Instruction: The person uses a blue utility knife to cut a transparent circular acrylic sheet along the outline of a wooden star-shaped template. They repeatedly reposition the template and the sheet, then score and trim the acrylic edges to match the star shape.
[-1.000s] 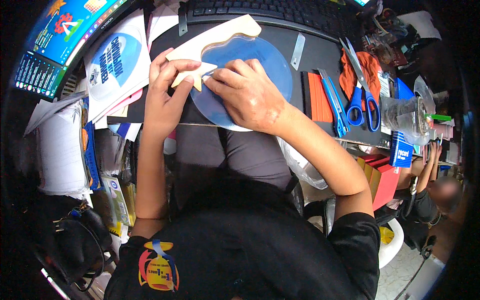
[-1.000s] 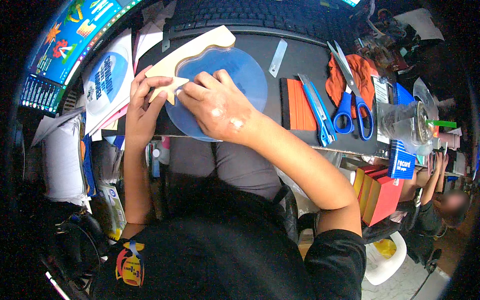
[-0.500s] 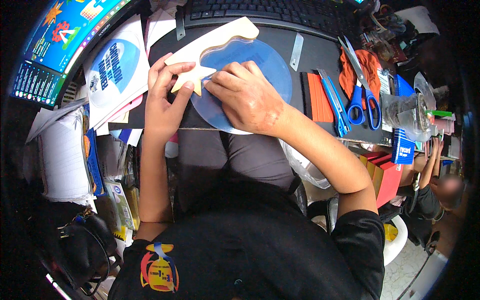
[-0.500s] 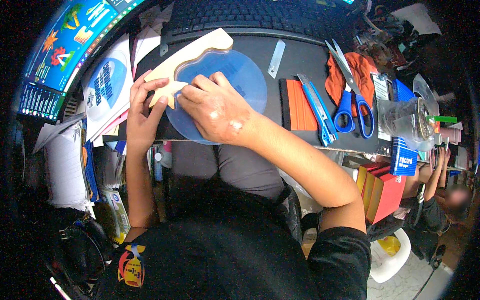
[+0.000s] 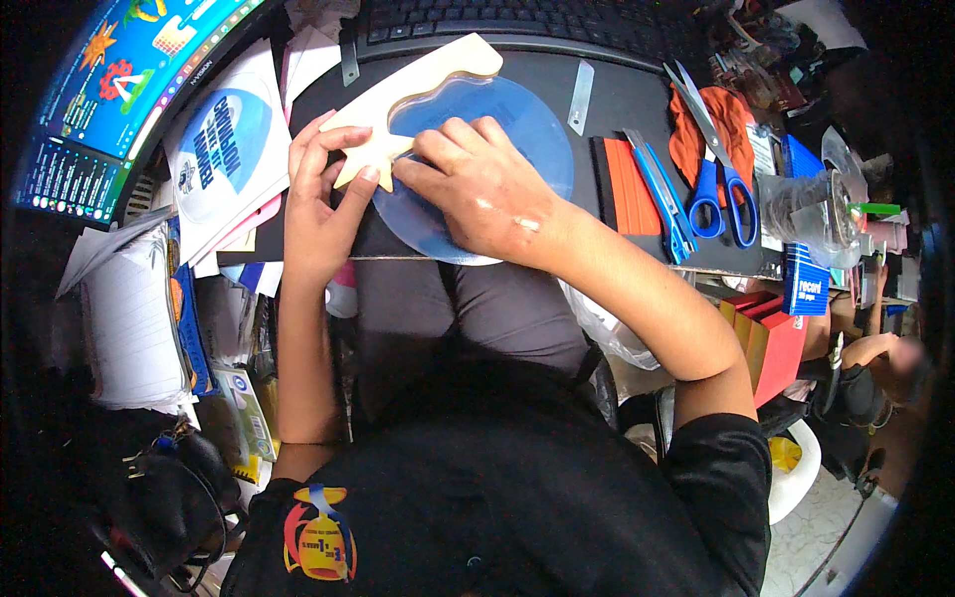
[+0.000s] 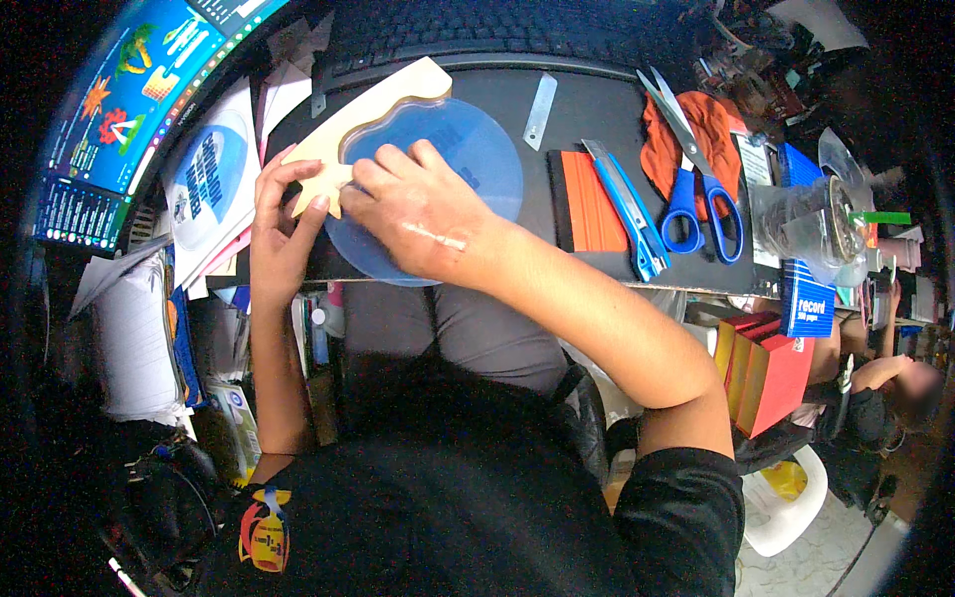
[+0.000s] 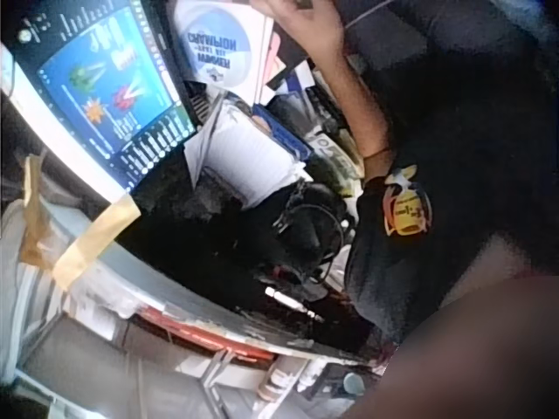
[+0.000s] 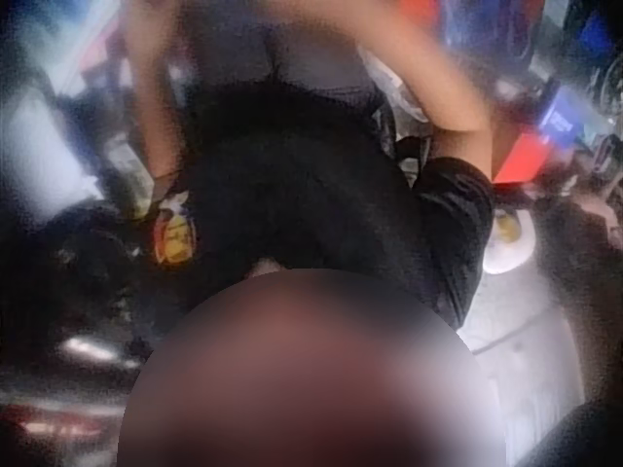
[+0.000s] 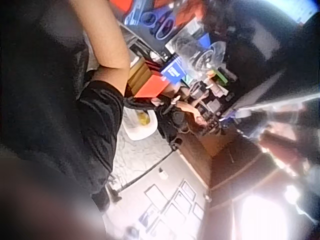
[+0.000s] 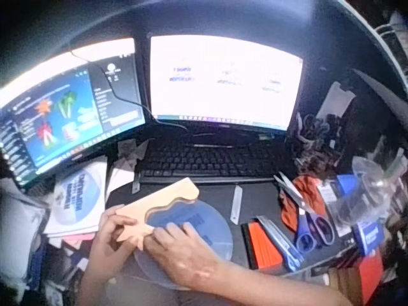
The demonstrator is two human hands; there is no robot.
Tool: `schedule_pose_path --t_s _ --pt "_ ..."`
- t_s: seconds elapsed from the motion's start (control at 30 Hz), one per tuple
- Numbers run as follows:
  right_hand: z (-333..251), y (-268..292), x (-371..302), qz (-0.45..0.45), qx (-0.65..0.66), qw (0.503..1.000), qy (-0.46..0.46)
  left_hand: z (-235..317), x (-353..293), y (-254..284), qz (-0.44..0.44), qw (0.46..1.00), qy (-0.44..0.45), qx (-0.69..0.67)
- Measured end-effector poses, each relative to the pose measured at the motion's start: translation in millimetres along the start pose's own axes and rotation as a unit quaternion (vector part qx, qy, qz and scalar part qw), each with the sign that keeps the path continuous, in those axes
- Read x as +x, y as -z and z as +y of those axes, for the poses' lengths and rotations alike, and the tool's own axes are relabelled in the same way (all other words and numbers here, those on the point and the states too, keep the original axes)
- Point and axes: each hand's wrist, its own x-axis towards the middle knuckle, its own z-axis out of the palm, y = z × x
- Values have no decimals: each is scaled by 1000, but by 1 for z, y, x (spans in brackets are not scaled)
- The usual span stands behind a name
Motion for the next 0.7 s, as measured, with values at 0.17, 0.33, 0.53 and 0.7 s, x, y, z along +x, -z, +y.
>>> schedule_pose_path --t_s 0.17,0.33,0.53,0.7 --pt "-1 -1 -4 48 -1 998 -31 -9 -1 -4 31 998 6 -56" --pt "-2 0 -5 53 -16 996 -72 -16 -1 -3 35 996 10 -86" --pt "-1 -3 -6 71 -22 991 -110 -21 -1 -4 40 994 7 -102" --pt "2 -10 -7 93 -19 988 -124 -23 -1 -5 46 994 5 -96"
